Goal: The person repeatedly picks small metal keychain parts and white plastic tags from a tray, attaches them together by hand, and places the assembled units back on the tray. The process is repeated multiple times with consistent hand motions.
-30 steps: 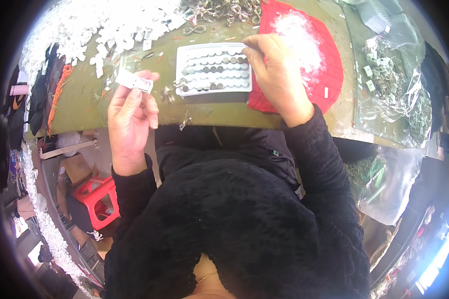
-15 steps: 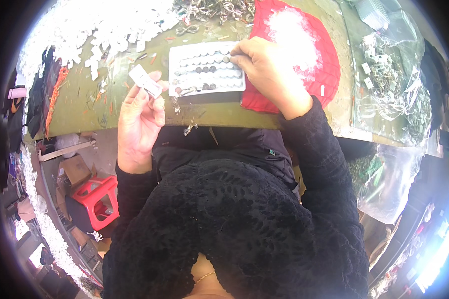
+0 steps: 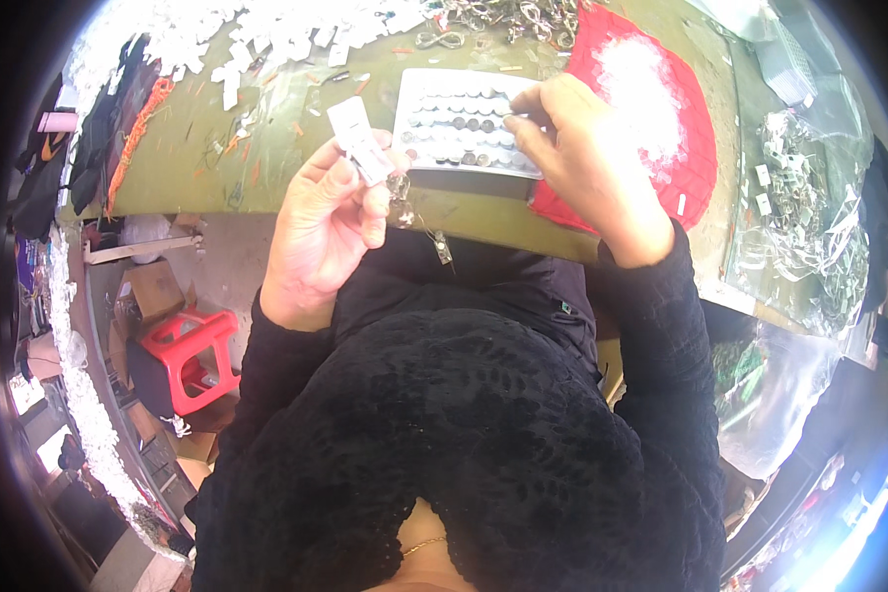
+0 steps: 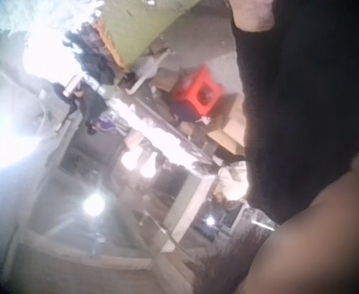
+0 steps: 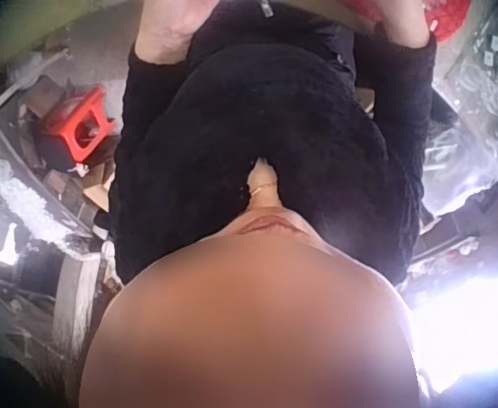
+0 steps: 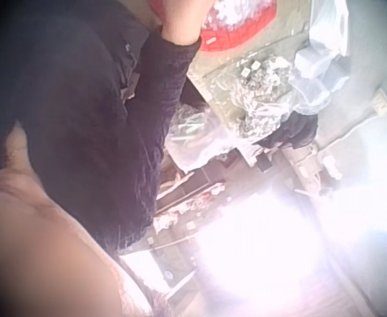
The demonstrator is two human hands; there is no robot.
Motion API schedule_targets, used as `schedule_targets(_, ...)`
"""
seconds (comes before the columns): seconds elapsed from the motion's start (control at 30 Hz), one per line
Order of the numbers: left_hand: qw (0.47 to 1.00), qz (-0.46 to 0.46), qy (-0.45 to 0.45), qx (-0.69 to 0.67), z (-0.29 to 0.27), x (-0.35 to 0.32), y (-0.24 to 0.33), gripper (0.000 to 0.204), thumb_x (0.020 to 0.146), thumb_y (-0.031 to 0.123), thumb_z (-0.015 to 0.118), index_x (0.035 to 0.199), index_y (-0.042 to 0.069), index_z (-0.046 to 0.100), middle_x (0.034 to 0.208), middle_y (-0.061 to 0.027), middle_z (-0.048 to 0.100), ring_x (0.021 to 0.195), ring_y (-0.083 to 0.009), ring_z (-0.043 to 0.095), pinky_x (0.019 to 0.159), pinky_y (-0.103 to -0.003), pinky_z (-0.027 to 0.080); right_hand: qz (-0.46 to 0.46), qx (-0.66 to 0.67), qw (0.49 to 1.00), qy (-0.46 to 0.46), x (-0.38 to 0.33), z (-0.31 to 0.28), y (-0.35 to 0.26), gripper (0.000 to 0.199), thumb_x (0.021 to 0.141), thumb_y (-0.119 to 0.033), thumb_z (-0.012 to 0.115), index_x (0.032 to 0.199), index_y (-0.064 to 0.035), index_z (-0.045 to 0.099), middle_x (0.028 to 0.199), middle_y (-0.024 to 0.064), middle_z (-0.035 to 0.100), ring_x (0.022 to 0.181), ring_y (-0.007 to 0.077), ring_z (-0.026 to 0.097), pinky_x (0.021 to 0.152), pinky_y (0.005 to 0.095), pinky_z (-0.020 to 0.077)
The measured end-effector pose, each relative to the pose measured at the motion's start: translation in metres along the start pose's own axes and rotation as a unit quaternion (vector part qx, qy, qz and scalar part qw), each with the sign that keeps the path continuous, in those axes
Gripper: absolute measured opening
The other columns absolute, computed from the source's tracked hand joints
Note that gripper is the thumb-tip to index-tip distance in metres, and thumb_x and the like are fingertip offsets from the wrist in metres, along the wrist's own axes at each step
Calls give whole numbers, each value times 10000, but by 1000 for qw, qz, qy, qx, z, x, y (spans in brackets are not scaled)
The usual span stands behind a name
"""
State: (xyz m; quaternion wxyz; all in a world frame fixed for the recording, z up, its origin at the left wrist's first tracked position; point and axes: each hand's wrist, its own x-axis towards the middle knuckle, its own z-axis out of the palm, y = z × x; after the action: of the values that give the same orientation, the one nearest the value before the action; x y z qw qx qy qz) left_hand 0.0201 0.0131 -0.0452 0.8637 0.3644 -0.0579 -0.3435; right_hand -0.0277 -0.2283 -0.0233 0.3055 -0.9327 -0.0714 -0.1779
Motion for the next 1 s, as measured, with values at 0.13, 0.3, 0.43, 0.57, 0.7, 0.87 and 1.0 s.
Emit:
schedule_targets(0.13, 1000, -10, -17, 0, 6, -2, -6, 343, 945, 165, 614, 1196, -61, 555, 1009, -193, 675, 685, -143, 667, 503, -259, 570, -102, 71, 992, 21, 4, -3, -32, 217, 756, 6, 740, 949, -25, 646, 817, 71, 607, 709, 187, 593, 625, 288, 476)
schedule_targets(0.3, 996, -22, -43, -69, 3, -5, -10, 224, 952, 93, 585, 1113, -63, 578, 923, -189, 668, 739, -249, 702, 552, -333, 609, -214, 82, 973, 30, 11, 17, -50, 271, 723, -31, 743, 969, -61, 634, 824, 94, 596, 759, 285, 620, 661, 354, 495)
schedule_targets(0.43, 997, -41, -29, -59, -1, -6, -15, 267, 949, 140, 605, 1136, -47, 572, 901, -155, 669, 689, -198, 680, 524, -300, 592, -219, 101, 971, -6, 4, 16, -48, 247, 731, 38, 748, 956, -22, 667, 827, 87, 608, 727, 216, 620, 631, 288, 488)
schedule_targets(0.57, 996, -48, -32, -65, -1, -4, -17, 285, 945, 166, 618, 1145, -32, 570, 914, -168, 675, 651, -171, 667, 505, -285, 581, -144, 160, 976, -18, -1, 11, -44, 217, 753, 45, 739, 947, -23, 670, 832, 70, 620, 728, 179, 614, 632, 274, 481)
schedule_targets(0.7, 996, -57, -36, -58, 0, -4, -16, 276, 944, 167, 619, 1134, -28, 574, 920, -185, 675, 641, -173, 668, 505, -291, 582, -121, 164, 979, -22, 3, 12, -42, 181, 771, 22, 740, 928, -26, 665, 824, 51, 622, 720, 149, 591, 646, 264, 466)
schedule_targets(0.87, 991, -61, -54, -104, -4, -7, -16, 204, 941, 90, 602, 1073, -66, 594, 872, -164, 670, 682, -244, 693, 542, -328, 594, -30, 276, 955, -99, 3, 14, -46, 146, 792, -8, 734, 912, -24, 653, 803, 37, 613, 747, 123, 573, 674, 265, 457)
schedule_targets(1.0, 995, -70, -39, -57, -3, -15, -25, 203, 927, 72, 617, 1070, -70, 596, 881, -164, 672, 656, -235, 682, 541, -318, 580, 110, 358, 906, -196, -4, 8, -47, 124, 807, -29, 729, 880, -21, 630, 805, 12, 613, 756, 86, 557, 672, 248, 448)
